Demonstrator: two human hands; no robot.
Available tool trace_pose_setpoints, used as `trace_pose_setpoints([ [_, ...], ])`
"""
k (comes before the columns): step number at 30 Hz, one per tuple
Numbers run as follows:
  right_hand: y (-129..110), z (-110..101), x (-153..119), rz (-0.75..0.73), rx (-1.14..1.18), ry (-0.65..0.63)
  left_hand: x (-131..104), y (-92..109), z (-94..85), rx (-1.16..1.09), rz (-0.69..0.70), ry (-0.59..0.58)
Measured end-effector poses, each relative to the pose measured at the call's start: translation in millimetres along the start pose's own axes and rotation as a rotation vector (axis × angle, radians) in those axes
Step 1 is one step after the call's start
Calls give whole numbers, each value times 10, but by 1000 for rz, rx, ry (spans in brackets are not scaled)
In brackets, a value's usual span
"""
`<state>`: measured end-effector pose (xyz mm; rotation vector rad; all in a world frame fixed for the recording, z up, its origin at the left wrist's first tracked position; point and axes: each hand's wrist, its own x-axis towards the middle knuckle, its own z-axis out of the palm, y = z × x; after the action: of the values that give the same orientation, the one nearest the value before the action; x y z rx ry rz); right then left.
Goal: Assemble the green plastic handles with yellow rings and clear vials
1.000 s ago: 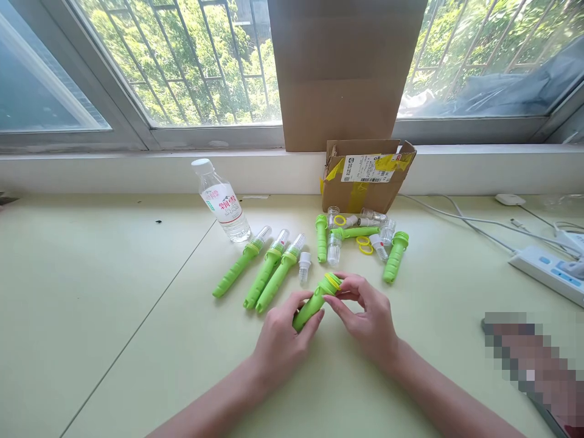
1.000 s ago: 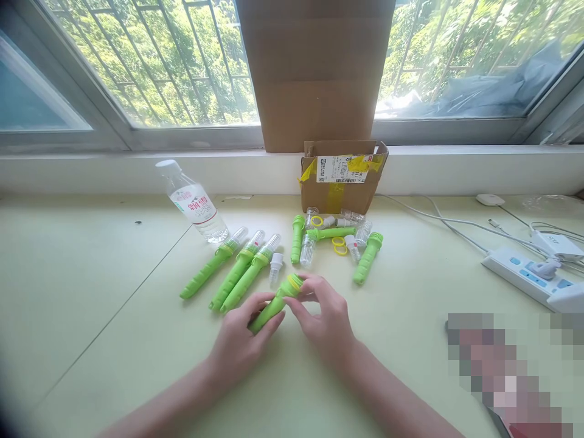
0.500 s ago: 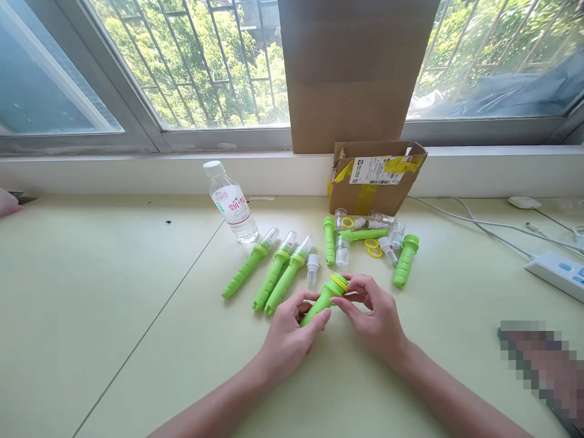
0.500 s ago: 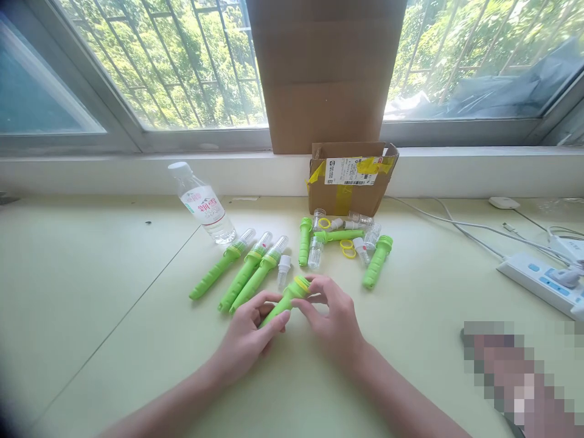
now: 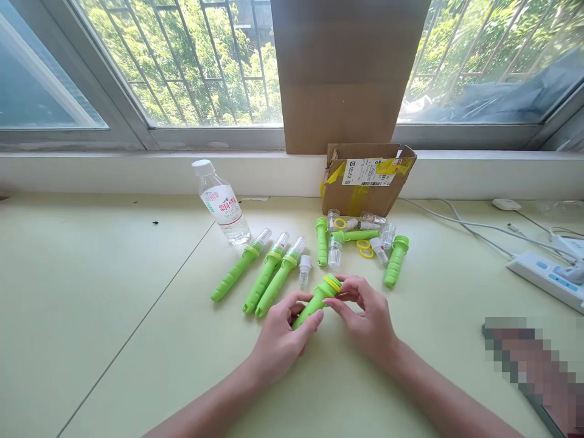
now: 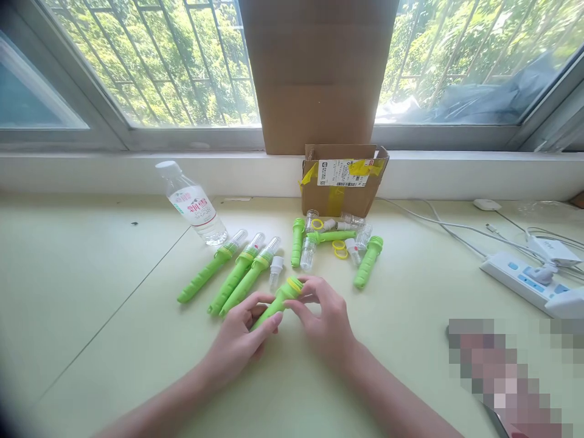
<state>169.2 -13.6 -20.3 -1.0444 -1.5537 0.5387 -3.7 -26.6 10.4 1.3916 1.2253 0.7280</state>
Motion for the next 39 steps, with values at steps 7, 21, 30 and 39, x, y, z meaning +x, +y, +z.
trace_pose_setpoints([
  [7,10,5,8,13,16,3,6,9,-1,-2,6,19],
  [21,21,-1,17,46,47,-7,-7,23,6,18,21,28],
  [30,-3,0,2,53,61,8,-13,20,2,13,21,16],
  [39,-23,10,-14,68,78,23,-29,20,-1,5,20,-7],
])
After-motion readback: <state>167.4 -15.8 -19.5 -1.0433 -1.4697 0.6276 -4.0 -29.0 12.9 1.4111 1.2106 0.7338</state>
